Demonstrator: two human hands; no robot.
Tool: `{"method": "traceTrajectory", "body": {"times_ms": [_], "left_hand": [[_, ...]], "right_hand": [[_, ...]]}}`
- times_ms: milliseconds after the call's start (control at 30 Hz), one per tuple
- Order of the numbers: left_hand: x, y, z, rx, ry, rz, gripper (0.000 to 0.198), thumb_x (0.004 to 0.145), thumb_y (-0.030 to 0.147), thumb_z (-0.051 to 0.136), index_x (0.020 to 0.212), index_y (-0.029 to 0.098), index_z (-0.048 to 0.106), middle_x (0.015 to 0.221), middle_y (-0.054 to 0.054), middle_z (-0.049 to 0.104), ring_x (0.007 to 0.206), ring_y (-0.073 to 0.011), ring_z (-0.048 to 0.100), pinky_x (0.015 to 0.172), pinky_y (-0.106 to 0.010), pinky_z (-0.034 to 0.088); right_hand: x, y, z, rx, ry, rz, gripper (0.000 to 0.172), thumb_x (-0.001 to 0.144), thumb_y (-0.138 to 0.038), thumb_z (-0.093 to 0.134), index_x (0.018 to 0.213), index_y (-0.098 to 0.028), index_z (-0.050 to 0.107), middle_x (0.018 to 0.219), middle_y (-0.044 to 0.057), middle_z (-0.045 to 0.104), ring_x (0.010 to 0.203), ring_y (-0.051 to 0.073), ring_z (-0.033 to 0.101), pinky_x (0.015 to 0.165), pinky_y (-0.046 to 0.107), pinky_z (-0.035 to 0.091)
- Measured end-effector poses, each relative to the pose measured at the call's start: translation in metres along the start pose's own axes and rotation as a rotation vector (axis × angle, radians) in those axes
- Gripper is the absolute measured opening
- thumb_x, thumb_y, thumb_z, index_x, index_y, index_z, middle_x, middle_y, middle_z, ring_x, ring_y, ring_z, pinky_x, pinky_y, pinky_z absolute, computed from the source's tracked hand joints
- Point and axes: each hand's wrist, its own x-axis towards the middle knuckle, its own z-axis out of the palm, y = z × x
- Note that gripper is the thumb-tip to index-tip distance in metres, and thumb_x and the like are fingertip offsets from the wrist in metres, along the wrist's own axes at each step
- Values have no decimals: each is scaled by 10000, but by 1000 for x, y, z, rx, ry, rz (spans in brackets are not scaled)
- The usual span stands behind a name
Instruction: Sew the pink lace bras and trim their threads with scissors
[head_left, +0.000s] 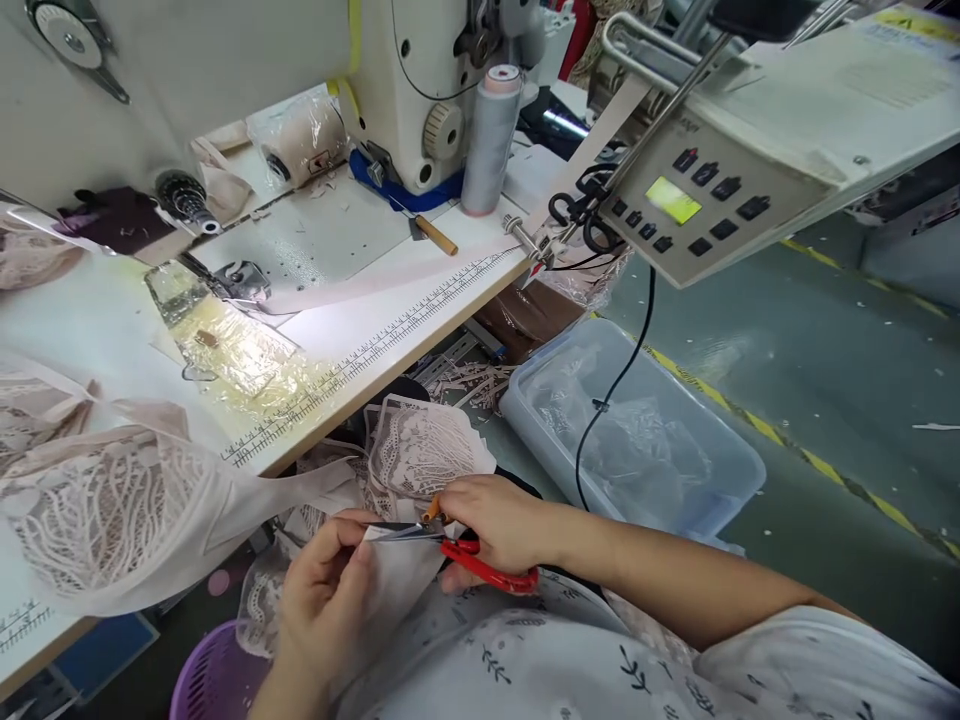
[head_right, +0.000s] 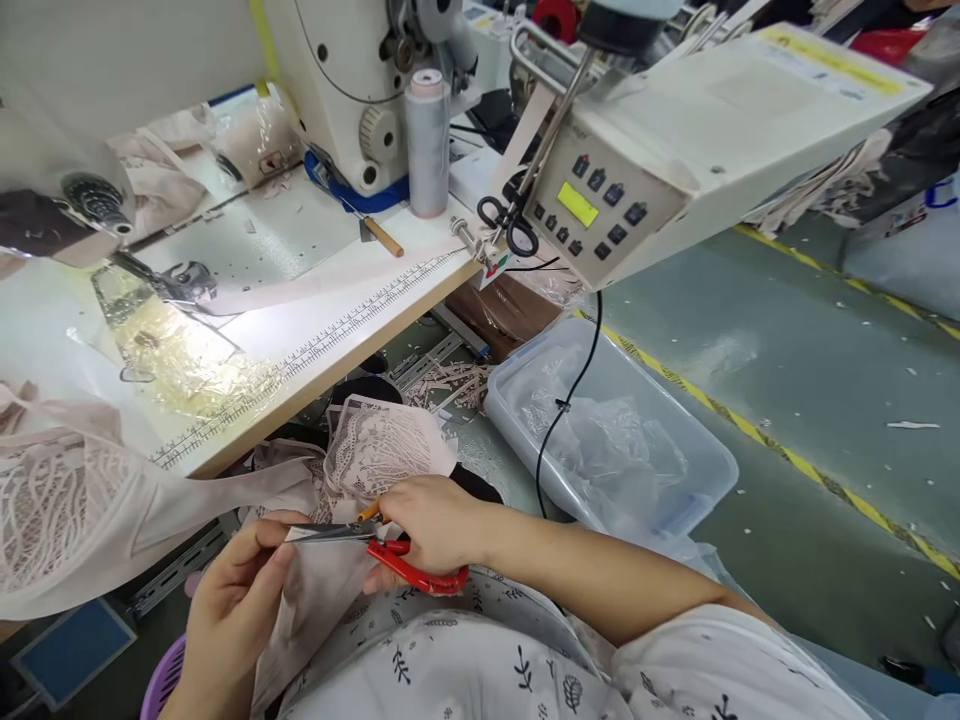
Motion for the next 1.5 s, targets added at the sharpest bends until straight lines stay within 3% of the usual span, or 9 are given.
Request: {"method": "traceTrajectory", "body": {"times_ms": [367, 633, 867, 1100, 1267, 1500], "left_hand": [[-2, -5, -2, -31, 67, -33, 155, 811, 294, 598, 699, 187, 608, 880, -57, 646, 798, -179, 592, 667, -236, 471], [-2, -8, -3, -69, 86, -85, 170, 802, 316, 608, 694, 186, 614, 868, -52, 643, 779, -173, 580, 641, -227, 457], [-2, 6, 7, -157, 160, -154, 204, 758, 351, 645, 653, 182, 599, 821, -30, 616, 740, -155, 548, 621, -210, 426], [-3, 1, 0, -42, 78, -124, 255, 765, 418, 635, 693, 173, 622, 858, -80, 645, 804, -209, 580, 686, -269, 468], [-5, 1, 5, -26, 116, -65, 197, 812, 368, 605, 717, 196, 622, 893, -49, 653, 835, -172, 569, 728, -226, 446], [-5, -1, 4, 31, 87, -56, 210, 806, 372, 606, 734, 176, 629, 888, -76, 656, 815, -194, 588, 704, -260, 472]], "right_hand": [[-3, -6, -3, -57, 4, 71, 467, 717, -612, 604, 777, -149, 608, 800, 88, 661, 732, 218, 603, 640, 301, 442], [-1, 0, 11, -18, 75, 62, 429, 710, -563, 662, 597, -175, 518, 670, 32, 622, 627, 155, 535, 570, 255, 360], [-2, -1, -8, 107, 50, 114, 373, 760, -478, 627, 615, -187, 444, 632, -13, 532, 570, 115, 436, 513, 234, 288], [-8, 1, -12, -3, 35, 55, 449, 727, -623, 585, 725, -176, 539, 775, 52, 620, 707, 188, 558, 608, 283, 391], [-10, -5, -10, -28, 8, 81, 461, 734, -618, 576, 800, -162, 599, 829, 84, 650, 795, 233, 608, 694, 322, 452], [-10, -10, -9, -25, 15, 93, 498, 731, -648, 556, 789, -156, 605, 810, 92, 662, 760, 244, 619, 662, 331, 461]]}}
